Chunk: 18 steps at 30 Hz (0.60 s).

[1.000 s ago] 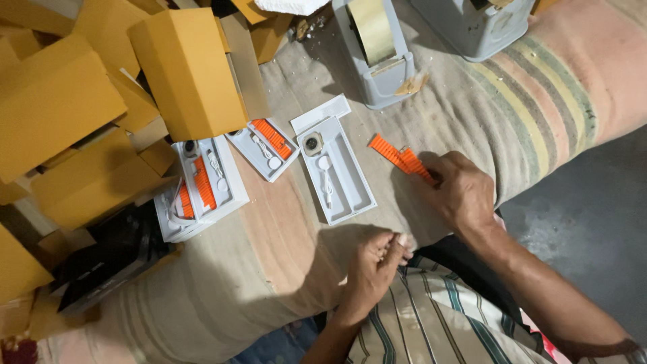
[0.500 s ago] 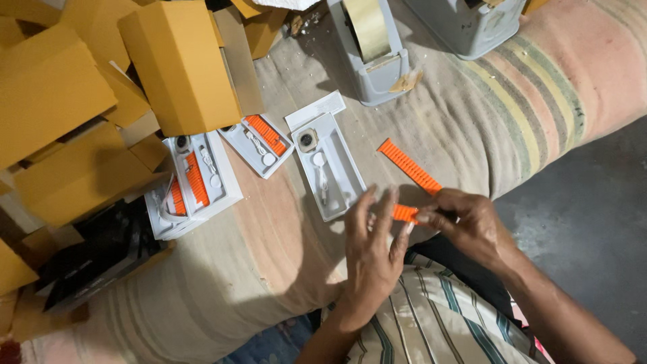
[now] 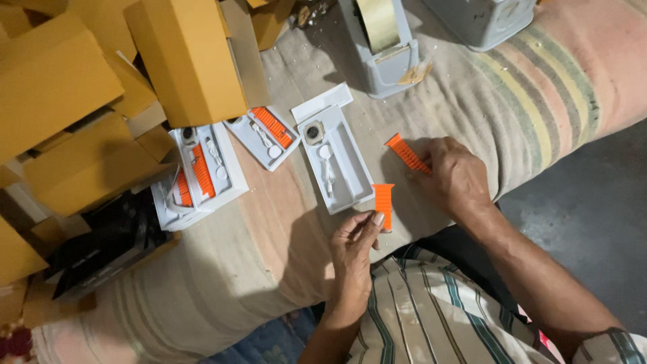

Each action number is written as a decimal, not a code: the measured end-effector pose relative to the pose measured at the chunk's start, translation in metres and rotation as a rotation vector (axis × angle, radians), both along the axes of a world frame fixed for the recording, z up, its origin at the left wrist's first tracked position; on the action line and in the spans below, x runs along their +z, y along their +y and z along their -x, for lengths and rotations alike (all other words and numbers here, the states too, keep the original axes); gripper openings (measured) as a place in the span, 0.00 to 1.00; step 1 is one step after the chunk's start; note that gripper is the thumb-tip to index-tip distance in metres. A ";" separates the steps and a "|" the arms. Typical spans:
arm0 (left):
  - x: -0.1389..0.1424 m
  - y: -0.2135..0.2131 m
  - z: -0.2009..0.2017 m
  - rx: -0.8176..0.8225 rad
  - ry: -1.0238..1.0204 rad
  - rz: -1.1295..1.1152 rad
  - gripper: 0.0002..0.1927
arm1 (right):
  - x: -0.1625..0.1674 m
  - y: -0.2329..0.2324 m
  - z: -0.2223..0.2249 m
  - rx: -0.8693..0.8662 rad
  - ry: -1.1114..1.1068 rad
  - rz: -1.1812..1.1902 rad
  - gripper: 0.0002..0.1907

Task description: The person packs smartwatch kits while seated on the floor. They arrange an orange watch band, charging cable, and watch into a white plastic tray, place the tray into a cardboard box, add a paper insert, close the box, and set it aside with other packed boxes.

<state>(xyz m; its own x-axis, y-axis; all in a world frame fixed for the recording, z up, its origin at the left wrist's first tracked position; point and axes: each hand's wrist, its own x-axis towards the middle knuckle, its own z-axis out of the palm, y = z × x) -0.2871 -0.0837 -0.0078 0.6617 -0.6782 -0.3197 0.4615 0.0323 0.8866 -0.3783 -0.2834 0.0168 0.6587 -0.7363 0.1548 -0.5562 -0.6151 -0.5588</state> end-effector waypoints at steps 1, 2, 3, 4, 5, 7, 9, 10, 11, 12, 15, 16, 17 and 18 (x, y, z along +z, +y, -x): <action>0.000 -0.001 0.001 0.019 0.005 0.012 0.12 | -0.003 0.001 0.001 -0.025 -0.023 -0.083 0.24; 0.000 -0.003 0.002 0.033 0.009 0.027 0.12 | -0.005 0.002 0.003 -0.028 -0.027 -0.172 0.23; 0.000 -0.006 0.003 0.039 0.044 0.028 0.12 | -0.007 0.002 0.006 -0.034 -0.032 -0.257 0.21; 0.000 -0.009 0.005 0.043 0.082 0.027 0.12 | -0.009 0.003 0.009 -0.041 -0.036 -0.344 0.20; 0.001 -0.011 0.006 0.048 0.121 0.025 0.12 | -0.010 0.006 0.012 -0.054 -0.086 -0.417 0.19; 0.003 -0.016 0.008 0.003 0.133 0.037 0.13 | -0.013 0.012 0.018 -0.076 -0.189 -0.560 0.18; 0.006 -0.019 0.009 -0.012 0.148 0.050 0.14 | -0.015 0.018 0.025 -0.042 -0.220 -0.803 0.12; 0.007 -0.020 0.010 -0.009 0.163 0.056 0.14 | -0.016 0.021 0.027 -0.027 -0.235 -0.925 0.10; 0.008 -0.021 0.011 -0.006 0.178 0.061 0.13 | -0.017 0.024 0.030 -0.008 -0.265 -0.917 0.09; 0.009 -0.021 0.011 -0.009 0.161 0.055 0.13 | -0.017 0.026 0.030 0.013 -0.295 -0.908 0.09; 0.010 -0.020 0.010 -0.007 0.118 0.070 0.12 | -0.019 0.030 0.031 0.032 -0.348 -0.903 0.08; 0.010 -0.019 0.010 -0.009 0.115 0.101 0.11 | -0.019 0.031 0.032 0.026 -0.360 -0.902 0.08; 0.009 -0.018 0.010 -0.013 0.113 0.131 0.11 | -0.019 0.031 0.033 0.021 -0.346 -0.924 0.09; 0.009 -0.017 0.009 -0.013 0.088 0.137 0.11 | -0.018 0.031 0.034 0.016 -0.331 -0.946 0.09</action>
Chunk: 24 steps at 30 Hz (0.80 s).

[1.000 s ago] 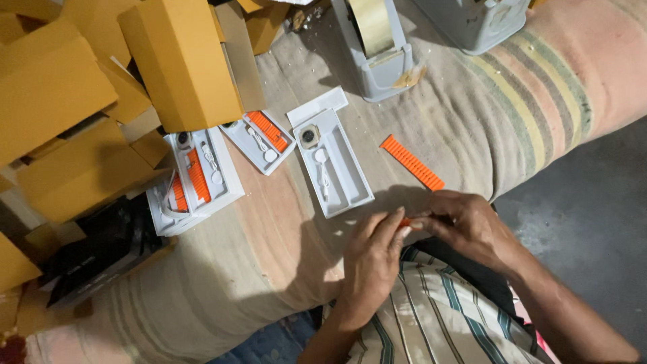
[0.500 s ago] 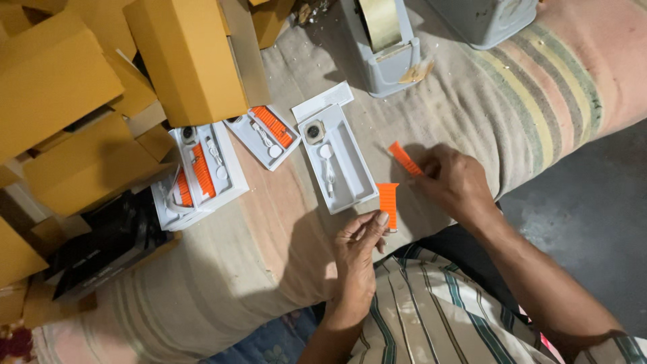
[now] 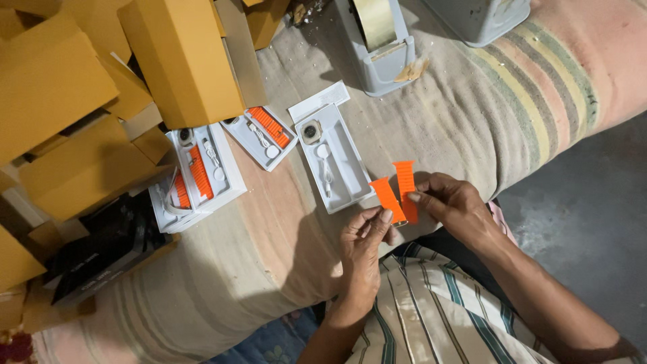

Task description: The person packs smartwatch kits while seated on the floor. They arrange an orange watch band, charging cable, and watch into a white plastic tray, place the tray into a cardboard box, add a paper insert, close the box, and set it aside with other packed boxes.

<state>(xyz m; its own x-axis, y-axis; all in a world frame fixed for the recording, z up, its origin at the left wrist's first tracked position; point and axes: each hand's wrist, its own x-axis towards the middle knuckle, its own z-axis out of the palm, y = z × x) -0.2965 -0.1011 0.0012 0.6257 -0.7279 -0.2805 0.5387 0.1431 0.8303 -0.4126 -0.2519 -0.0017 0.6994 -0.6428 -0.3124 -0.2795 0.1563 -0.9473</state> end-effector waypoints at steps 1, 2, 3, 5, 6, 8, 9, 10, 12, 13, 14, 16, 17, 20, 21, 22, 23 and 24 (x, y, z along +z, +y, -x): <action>0.000 0.001 0.000 0.002 -0.025 0.007 0.10 | 0.001 0.000 0.001 0.006 0.013 -0.021 0.09; 0.000 0.001 0.000 0.006 -0.049 0.013 0.10 | 0.002 0.001 0.002 -0.011 0.007 -0.065 0.10; 0.000 0.002 0.000 0.013 -0.050 0.014 0.10 | 0.004 0.001 0.003 -0.030 0.001 -0.108 0.11; 0.002 0.001 0.000 0.023 -0.052 0.021 0.09 | 0.008 0.002 0.005 -0.064 0.000 -0.113 0.12; 0.003 0.000 0.001 0.039 -0.093 -0.031 0.09 | 0.010 0.002 0.007 -0.077 0.004 -0.076 0.13; 0.007 -0.002 0.002 0.075 -0.176 -0.134 0.09 | 0.014 0.005 0.009 -0.103 0.048 -0.029 0.12; 0.010 -0.002 0.002 0.096 -0.399 -0.165 0.09 | 0.015 0.007 0.011 -0.117 0.089 -0.019 0.12; 0.013 -0.001 0.003 0.118 -0.621 -0.197 0.08 | 0.016 0.010 0.011 -0.132 0.131 -0.010 0.12; 0.020 -0.002 0.004 0.120 -0.922 -0.232 0.08 | 0.015 0.017 0.009 -0.169 -0.030 -0.083 0.11; 0.023 -0.003 0.005 0.105 -1.002 -0.238 0.08 | 0.014 0.021 0.008 -0.185 -0.109 -0.121 0.11; 0.026 -0.004 0.005 0.094 -1.086 -0.241 0.08 | 0.013 0.024 0.007 -0.173 -0.112 -0.101 0.10; 0.033 -0.007 0.006 0.107 -1.271 -0.255 0.09 | 0.009 0.026 0.004 -0.157 -0.118 -0.056 0.09; 0.036 -0.007 0.007 0.110 -1.360 -0.266 0.10 | 0.008 0.026 0.004 -0.149 -0.142 -0.040 0.09; 0.041 -0.007 0.007 0.169 -1.568 -0.284 0.14 | 0.006 0.021 0.006 -0.107 -0.205 -0.028 0.09; 0.041 -0.007 0.008 0.160 -1.550 -0.270 0.13 | 0.005 0.019 0.008 -0.082 -0.216 -0.050 0.09; 0.041 -0.006 0.008 0.153 -1.533 -0.258 0.13 | 0.004 0.018 0.009 -0.055 -0.229 -0.071 0.09; 0.041 -0.005 0.009 0.148 -1.515 -0.245 0.13 | 0.003 0.017 0.010 -0.050 -0.236 -0.092 0.09; 0.040 -0.004 0.009 0.122 -1.442 -0.260 0.13 | 0.002 0.017 0.010 -0.045 -0.242 -0.114 0.09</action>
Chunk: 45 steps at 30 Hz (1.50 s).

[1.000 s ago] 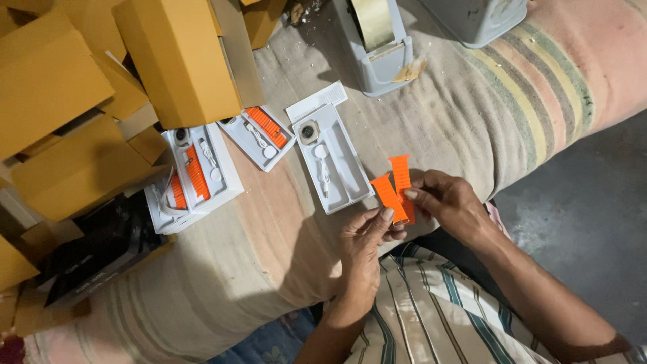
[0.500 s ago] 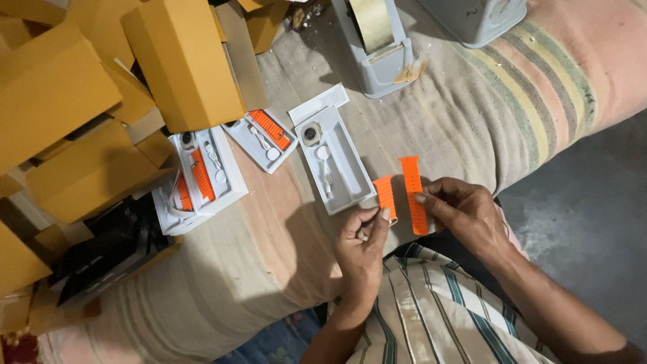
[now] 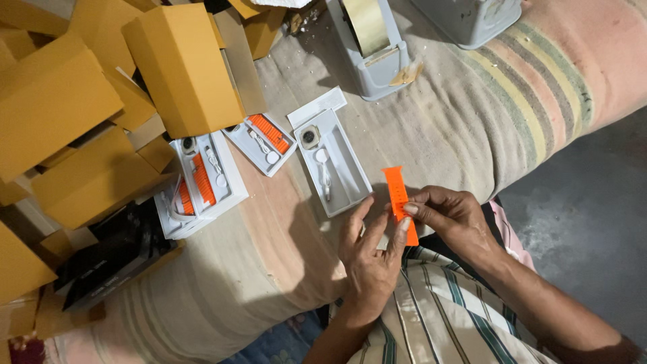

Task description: The person packs smartwatch kits while seated on the floor. They arrange an orange watch band, charging cable, and watch into a white plastic tray, place the tray into a cardboard box, add a paper insert, close the box, and set it aside with other packed boxes.

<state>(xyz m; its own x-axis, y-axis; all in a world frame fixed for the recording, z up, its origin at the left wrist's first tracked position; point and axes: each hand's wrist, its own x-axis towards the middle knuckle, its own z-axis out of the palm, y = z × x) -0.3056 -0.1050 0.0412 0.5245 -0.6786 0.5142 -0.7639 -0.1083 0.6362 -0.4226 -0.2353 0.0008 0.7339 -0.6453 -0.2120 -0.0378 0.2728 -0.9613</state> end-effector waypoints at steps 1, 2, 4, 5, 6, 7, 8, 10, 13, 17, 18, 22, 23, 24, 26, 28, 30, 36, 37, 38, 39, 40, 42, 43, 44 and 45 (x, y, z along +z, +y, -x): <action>-0.001 0.000 0.000 -0.001 0.077 -0.016 0.13 | -0.001 0.000 0.000 0.008 -0.006 -0.021 0.09; -0.002 0.000 0.001 0.001 0.153 -0.032 0.13 | -0.002 0.000 0.000 0.008 -0.023 -0.044 0.10; -0.003 0.002 0.003 -0.040 0.379 0.007 0.13 | -0.004 0.001 -0.001 0.009 -0.055 -0.096 0.10; -0.003 0.004 0.004 -0.060 0.493 0.025 0.13 | -0.004 0.003 -0.001 0.007 -0.035 -0.093 0.11; -0.003 0.004 0.005 -0.040 0.495 0.011 0.13 | -0.004 0.004 -0.001 0.006 -0.017 -0.088 0.11; -0.003 0.004 0.006 -0.021 0.495 -0.002 0.14 | -0.004 0.004 -0.003 0.007 -0.001 -0.081 0.12; -0.003 0.004 0.006 -0.005 0.497 -0.015 0.14 | -0.003 0.005 -0.004 0.005 -0.016 -0.083 0.12; -0.002 0.008 0.006 -0.066 0.525 -0.013 0.13 | -0.001 0.006 -0.005 -0.005 -0.041 -0.094 0.12; -0.003 0.010 0.003 -0.102 0.691 -0.057 0.16 | 0.001 0.005 -0.004 -0.022 -0.006 -0.090 0.12; -0.007 0.007 0.001 -0.191 0.805 0.022 0.15 | 0.000 0.006 0.000 -0.022 -0.025 -0.127 0.10; -0.008 0.005 0.001 -0.176 0.798 0.054 0.14 | -0.002 0.007 0.001 -0.008 -0.054 -0.111 0.09; -0.009 0.007 0.004 -0.097 0.608 0.042 0.12 | -0.007 0.011 0.003 -0.017 -0.057 -0.114 0.09; -0.008 0.008 0.004 -0.073 0.518 0.005 0.11 | -0.009 0.011 0.002 -0.015 -0.047 -0.118 0.09; -0.008 0.010 0.004 -0.058 0.468 -0.048 0.09 | -0.010 0.011 0.003 -0.017 -0.035 -0.124 0.09; -0.006 0.012 0.004 -0.035 0.366 -0.149 0.09 | -0.011 0.010 0.003 -0.028 -0.027 -0.150 0.09; -0.005 0.012 0.007 0.007 0.657 -0.161 0.10 | -0.011 0.010 0.003 -0.036 -0.034 -0.201 0.09; -0.004 0.012 0.008 0.031 0.850 -0.151 0.10 | -0.011 0.010 0.002 -0.041 -0.035 -0.186 0.08; -0.007 0.012 0.005 0.042 1.023 0.001 0.09 | -0.005 0.012 -0.001 -0.051 0.032 -0.199 0.09; -0.008 0.012 0.004 0.040 1.013 0.005 0.09 | -0.003 0.012 -0.001 -0.054 0.043 -0.203 0.09; -0.009 0.012 0.004 0.038 1.004 0.009 0.09 | -0.002 0.012 -0.001 -0.052 0.059 -0.195 0.09; -0.009 0.012 0.004 0.036 0.990 0.008 0.10 | 0.000 0.012 -0.002 -0.048 0.075 -0.187 0.09; -0.010 0.012 0.004 0.036 0.974 0.008 0.10 | 0.002 0.013 -0.002 -0.043 0.090 -0.179 0.09; -0.011 0.012 0.004 0.045 0.959 0.019 0.10 | 0.004 0.013 -0.002 -0.047 0.098 -0.196 0.10; -0.012 0.011 0.005 0.056 0.957 0.032 0.10 | 0.005 0.014 -0.003 -0.047 0.101 -0.203 0.10; -0.012 0.011 0.005 0.066 0.953 0.046 0.11 | 0.006 0.014 -0.002 -0.041 0.118 -0.239 0.10; -0.012 0.011 0.004 0.083 0.976 0.057 0.11 | 0.006 0.015 -0.002 -0.036 0.134 -0.273 0.10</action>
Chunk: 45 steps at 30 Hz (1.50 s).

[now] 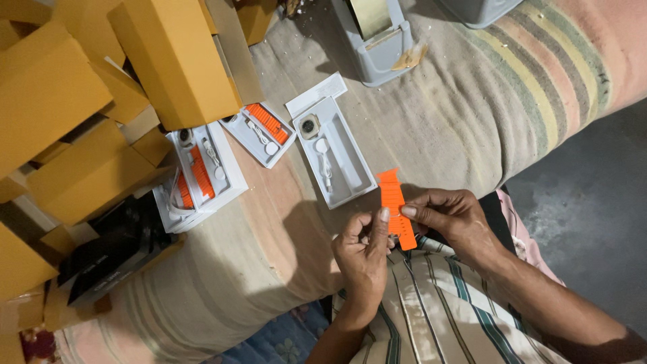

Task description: The person packs smartwatch kits while seated on the floor. They arrange an orange watch band, charging cable, and watch into a white plastic tray, place the tray into a cardboard box, add a paper insert, close the box, and set it aside with other packed boxes.

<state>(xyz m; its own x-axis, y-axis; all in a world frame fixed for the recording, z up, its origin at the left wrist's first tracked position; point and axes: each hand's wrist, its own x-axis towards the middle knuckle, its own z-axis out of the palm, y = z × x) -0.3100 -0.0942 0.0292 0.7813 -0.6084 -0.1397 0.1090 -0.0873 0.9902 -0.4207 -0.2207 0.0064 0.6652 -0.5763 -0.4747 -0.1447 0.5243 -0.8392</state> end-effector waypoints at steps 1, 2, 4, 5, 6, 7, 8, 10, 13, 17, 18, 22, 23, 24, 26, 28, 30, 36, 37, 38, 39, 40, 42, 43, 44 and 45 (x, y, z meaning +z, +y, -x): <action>0.000 0.000 0.000 0.017 0.023 0.003 0.11 | 0.000 0.000 0.000 0.003 0.015 -0.035 0.10; -0.001 -0.001 0.000 0.032 0.047 0.005 0.12 | -0.001 0.001 0.000 0.011 0.001 -0.005 0.10; -0.002 -0.003 -0.001 0.040 0.024 0.015 0.13 | -0.002 0.002 -0.001 0.028 -0.025 0.048 0.10; -0.003 -0.004 -0.001 0.045 0.015 0.019 0.14 | -0.003 0.002 -0.001 0.023 -0.040 0.036 0.10; -0.004 -0.004 -0.001 0.044 -0.029 0.008 0.14 | -0.004 0.002 -0.002 0.020 -0.055 0.025 0.10; -0.005 -0.005 -0.001 0.043 -0.073 -0.001 0.15 | -0.004 0.002 -0.002 0.016 -0.073 0.017 0.10; -0.005 -0.006 -0.002 0.040 -0.118 -0.009 0.16 | -0.005 0.002 -0.003 0.019 -0.062 0.045 0.10; -0.006 -0.007 -0.003 0.005 -0.296 -0.032 0.16 | -0.005 0.001 -0.004 0.026 -0.038 0.100 0.11; -0.002 -0.009 -0.004 -0.023 -0.496 -0.068 0.10 | -0.006 -0.001 -0.004 0.007 -0.020 0.037 0.12; 0.004 -0.012 -0.005 -0.009 -0.455 -0.047 0.15 | -0.011 -0.002 -0.005 0.021 -0.072 0.056 0.13; 0.005 -0.012 -0.006 -0.025 -0.465 -0.050 0.15 | -0.012 -0.002 -0.005 0.020 -0.051 0.073 0.13; 0.007 -0.011 -0.009 -0.080 -0.509 -0.070 0.13 | -0.016 -0.001 -0.007 0.024 -0.063 0.132 0.15; 0.007 -0.011 -0.009 -0.091 -0.522 -0.077 0.13 | -0.017 -0.001 -0.008 0.031 -0.041 0.146 0.15; 0.006 -0.011 -0.010 -0.093 -0.517 -0.087 0.13 | -0.016 -0.001 -0.008 0.038 -0.018 0.161 0.15; 0.006 -0.011 -0.010 -0.094 -0.506 -0.108 0.13 | -0.014 -0.001 -0.008 0.040 -0.016 0.151 0.16; 0.006 -0.013 -0.011 -0.128 -0.561 -0.118 0.12 | -0.010 -0.001 -0.007 0.032 -0.055 0.104 0.18; 0.007 -0.014 -0.011 -0.153 -0.555 -0.120 0.14 | -0.005 -0.010 -0.010 0.058 0.021 0.228 0.18; 0.010 -0.016 -0.005 -0.180 -0.464 -0.095 0.18 | 0.002 -0.075 -0.064 0.056 0.163 0.629 0.16; 0.010 -0.014 -0.004 -0.198 -0.474 -0.078 0.17 | 0.002 -0.084 -0.077 0.049 0.153 0.703 0.16; 0.010 -0.012 -0.004 -0.214 -0.484 -0.064 0.17 | 0.002 -0.091 -0.089 0.044 0.141 0.774 0.15; 0.009 -0.011 -0.005 -0.232 -0.484 -0.086 0.16 | 0.001 -0.092 -0.098 0.040 0.131 0.844 0.15; 0.009 -0.009 -0.006 -0.253 -0.483 -0.109 0.15 | 0.000 -0.089 -0.105 0.050 0.227 0.974 0.13; 0.008 -0.007 -0.009 -0.268 -0.494 -0.124 0.13 | -0.001 -0.077 -0.112 0.071 0.423 1.230 0.08; 0.009 -0.004 -0.011 -0.262 -0.503 -0.119 0.13 | -0.001 -0.070 -0.114 0.033 0.427 1.334 0.09; 0.010 -0.003 -0.014 -0.253 -0.512 -0.114 0.12 | 0.000 -0.064 -0.112 -0.005 0.429 1.440 0.09; 0.010 -0.002 -0.017 -0.227 -0.483 -0.118 0.11 | 0.001 -0.062 -0.112 -0.044 0.427 1.545 0.09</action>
